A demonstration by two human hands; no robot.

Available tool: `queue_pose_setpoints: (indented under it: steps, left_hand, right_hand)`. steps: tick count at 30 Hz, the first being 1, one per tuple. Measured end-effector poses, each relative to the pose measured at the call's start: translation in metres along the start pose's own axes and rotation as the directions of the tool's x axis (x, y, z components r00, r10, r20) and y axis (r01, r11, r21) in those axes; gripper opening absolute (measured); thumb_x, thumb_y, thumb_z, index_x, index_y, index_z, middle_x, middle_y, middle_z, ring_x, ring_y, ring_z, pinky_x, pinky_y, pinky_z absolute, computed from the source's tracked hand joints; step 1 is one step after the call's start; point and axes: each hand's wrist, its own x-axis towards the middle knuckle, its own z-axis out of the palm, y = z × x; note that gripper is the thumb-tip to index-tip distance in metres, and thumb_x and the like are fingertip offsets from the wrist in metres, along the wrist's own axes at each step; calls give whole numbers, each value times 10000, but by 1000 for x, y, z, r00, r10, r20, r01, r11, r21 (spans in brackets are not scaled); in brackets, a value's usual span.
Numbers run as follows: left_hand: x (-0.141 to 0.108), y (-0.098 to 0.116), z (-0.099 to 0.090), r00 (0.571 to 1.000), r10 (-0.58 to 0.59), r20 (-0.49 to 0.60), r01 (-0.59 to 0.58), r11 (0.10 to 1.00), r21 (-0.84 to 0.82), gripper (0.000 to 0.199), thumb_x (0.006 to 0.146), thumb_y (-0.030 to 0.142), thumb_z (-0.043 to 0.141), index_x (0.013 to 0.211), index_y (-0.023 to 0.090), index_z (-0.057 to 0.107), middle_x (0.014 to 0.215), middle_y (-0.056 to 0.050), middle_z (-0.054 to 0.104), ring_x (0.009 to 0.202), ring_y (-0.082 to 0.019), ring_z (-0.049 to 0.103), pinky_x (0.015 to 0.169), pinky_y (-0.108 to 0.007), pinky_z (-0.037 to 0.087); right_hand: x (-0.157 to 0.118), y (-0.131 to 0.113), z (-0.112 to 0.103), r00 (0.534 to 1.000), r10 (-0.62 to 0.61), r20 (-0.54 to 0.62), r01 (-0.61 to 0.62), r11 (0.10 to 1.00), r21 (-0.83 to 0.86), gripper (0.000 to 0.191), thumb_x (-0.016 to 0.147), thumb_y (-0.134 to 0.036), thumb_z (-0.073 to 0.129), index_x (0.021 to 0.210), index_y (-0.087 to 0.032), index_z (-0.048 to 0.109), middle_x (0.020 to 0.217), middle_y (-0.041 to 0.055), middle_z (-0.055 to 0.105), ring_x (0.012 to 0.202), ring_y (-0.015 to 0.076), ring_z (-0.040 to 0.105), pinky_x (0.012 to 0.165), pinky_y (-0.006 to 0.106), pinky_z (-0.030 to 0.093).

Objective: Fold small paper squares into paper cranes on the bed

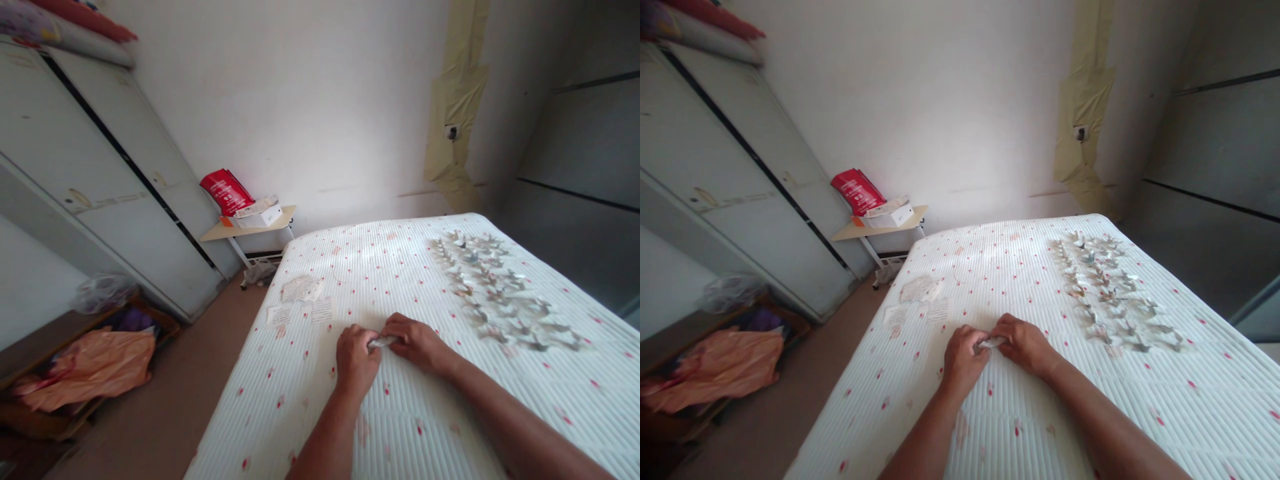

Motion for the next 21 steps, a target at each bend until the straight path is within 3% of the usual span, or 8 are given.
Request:
queue_pose_setpoints:
  steps: [6, 14, 21]
  left_hand:
    - [1, 0, 2, 1000, 12, -27, -12, 1000, -1, 156, 698, 187, 572, 810, 217, 676, 803, -26, 610, 817, -173, 527, 759, -282, 377]
    - [2, 1, 5, 997, -1, -78, 3, 1000, 22, 80, 691, 147, 580, 691, 200, 640, 737, -20, 602, 769, -160, 530, 721, -272, 368]
    - [5, -3, 4, 982, -148, -121, 114, 961, -254, 85, 701, 139, 509, 675, 176, 581, 699, 4, 597, 693, -130, 536, 666, -235, 377]
  right_hand:
    - [1, 1, 4, 999, 34, 36, -32, 998, -52, 257, 735, -95, 497, 884, -229, 658, 896, 18, 593, 783, 128, 584, 689, 209, 426]
    - [0, 3, 5, 999, 30, -14, -30, 999, -43, 243, 728, -102, 497, 917, -207, 608, 881, 20, 591, 756, 130, 565, 665, 215, 408]
    - [-2, 13, 10, 976, 99, -194, -91, 994, 53, 171, 708, -108, 479, 850, -192, 524, 756, -6, 552, 582, 102, 495, 559, 215, 393]
